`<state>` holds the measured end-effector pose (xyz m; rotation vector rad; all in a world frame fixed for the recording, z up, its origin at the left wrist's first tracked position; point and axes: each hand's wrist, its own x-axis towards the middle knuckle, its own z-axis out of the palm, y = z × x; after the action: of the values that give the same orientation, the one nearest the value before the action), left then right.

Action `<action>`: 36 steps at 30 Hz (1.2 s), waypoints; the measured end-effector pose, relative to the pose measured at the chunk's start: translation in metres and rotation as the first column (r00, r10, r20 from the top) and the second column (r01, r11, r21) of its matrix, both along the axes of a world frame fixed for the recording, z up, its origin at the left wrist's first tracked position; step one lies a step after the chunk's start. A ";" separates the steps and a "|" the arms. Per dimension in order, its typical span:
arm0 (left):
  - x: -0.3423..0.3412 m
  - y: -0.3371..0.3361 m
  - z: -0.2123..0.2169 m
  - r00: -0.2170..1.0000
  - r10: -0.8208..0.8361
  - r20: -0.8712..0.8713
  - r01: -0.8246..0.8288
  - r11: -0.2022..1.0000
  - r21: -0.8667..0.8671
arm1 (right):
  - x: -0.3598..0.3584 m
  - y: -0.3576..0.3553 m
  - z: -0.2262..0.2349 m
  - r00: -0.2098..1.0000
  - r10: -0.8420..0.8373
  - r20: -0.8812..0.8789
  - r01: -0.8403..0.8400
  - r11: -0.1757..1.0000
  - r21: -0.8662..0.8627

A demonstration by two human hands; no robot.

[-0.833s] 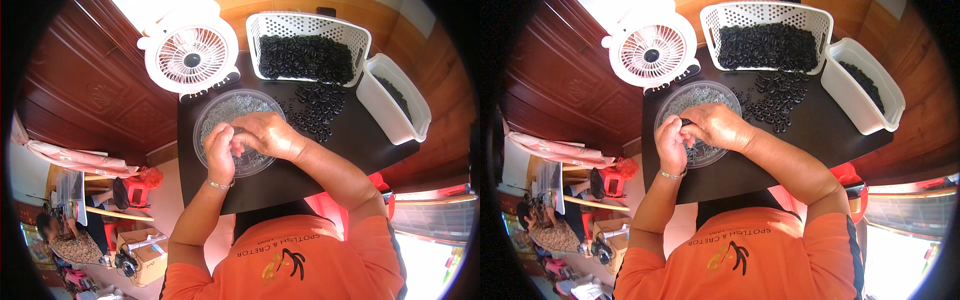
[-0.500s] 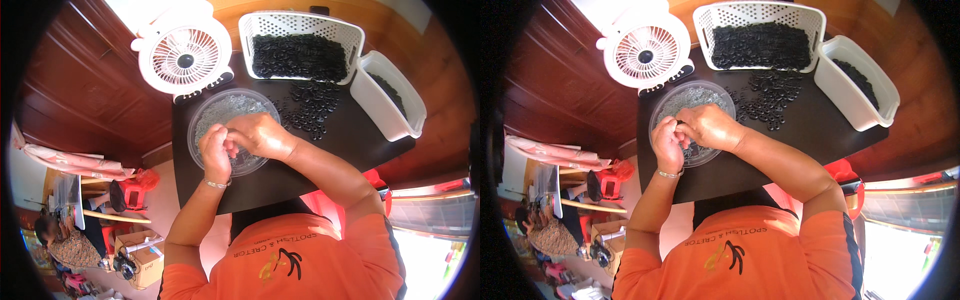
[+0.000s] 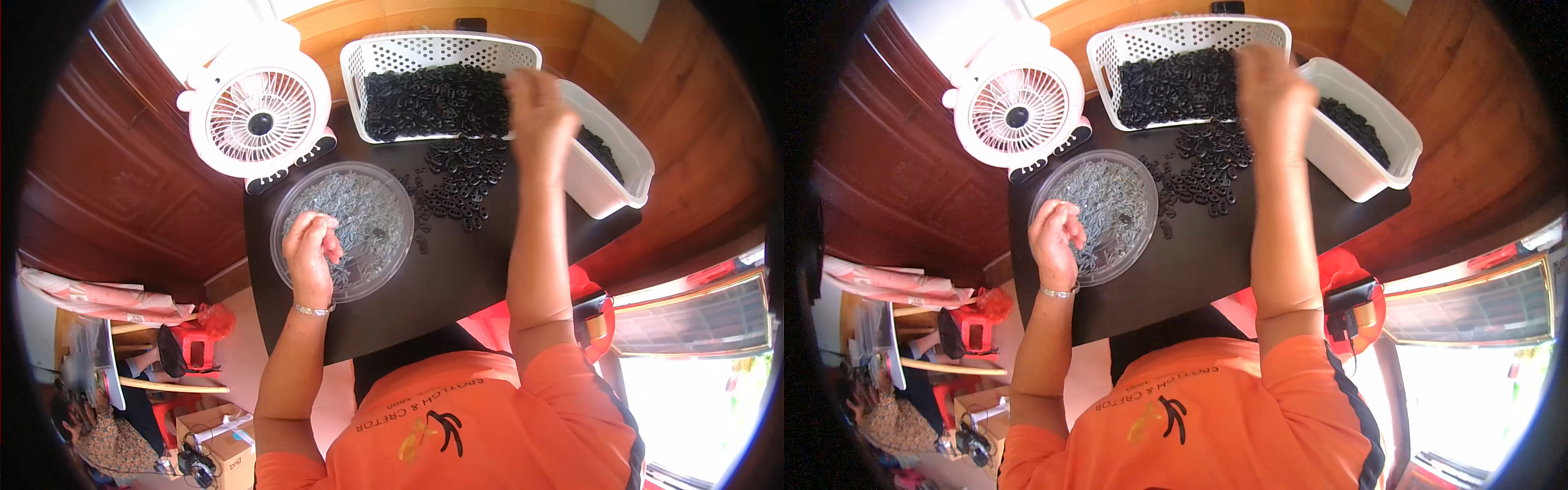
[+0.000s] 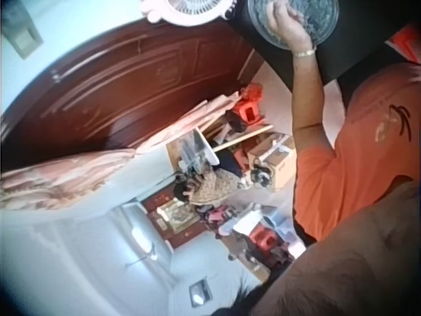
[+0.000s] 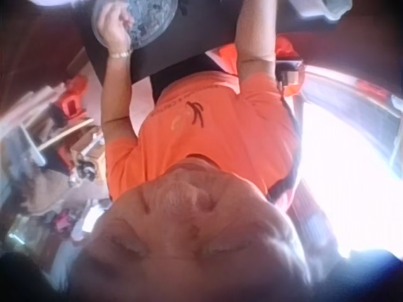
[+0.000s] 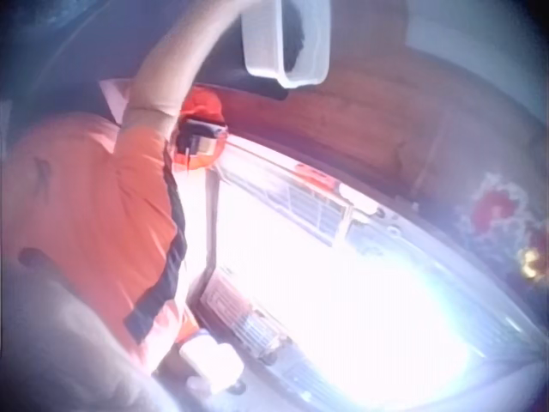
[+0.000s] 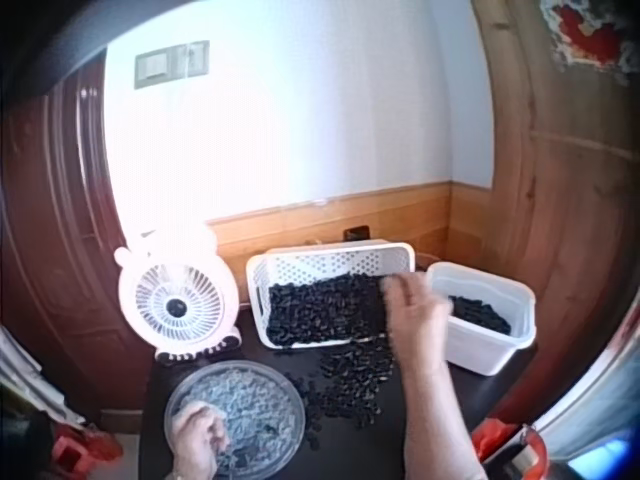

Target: The person assembles cord stoppers by taking plastic stopper components and small springs from containers and fitting them together by hand.

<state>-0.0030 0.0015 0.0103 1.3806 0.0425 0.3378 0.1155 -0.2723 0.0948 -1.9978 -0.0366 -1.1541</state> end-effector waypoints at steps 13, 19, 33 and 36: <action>0.000 0.004 0.003 0.999 -0.008 -0.032 0.009 0.999 0.034 | 0.014 0.021 -0.040 0.826 0.392 -0.405 -0.519 0.809 -0.277; 0.000 0.003 0.007 0.998 0.000 -0.068 0.005 0.998 0.067 | 0.023 0.051 -0.073 0.743 0.337 -0.579 -0.617 0.681 -0.394; 0.003 0.007 0.007 0.996 -0.005 -0.085 0.008 0.999 0.032 | 0.031 0.068 -0.078 0.695 0.044 -0.718 -0.617 0.549 -0.564; 0.003 0.009 0.005 0.996 -0.043 -0.083 0.049 0.996 0.071 | 0.029 0.071 -0.076 0.677 0.047 -0.734 -0.634 0.543 -0.551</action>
<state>0.0005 0.0105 0.0149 1.4656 0.0665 0.2467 0.1450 -0.2014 0.0185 -2.8791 -0.7025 -0.0228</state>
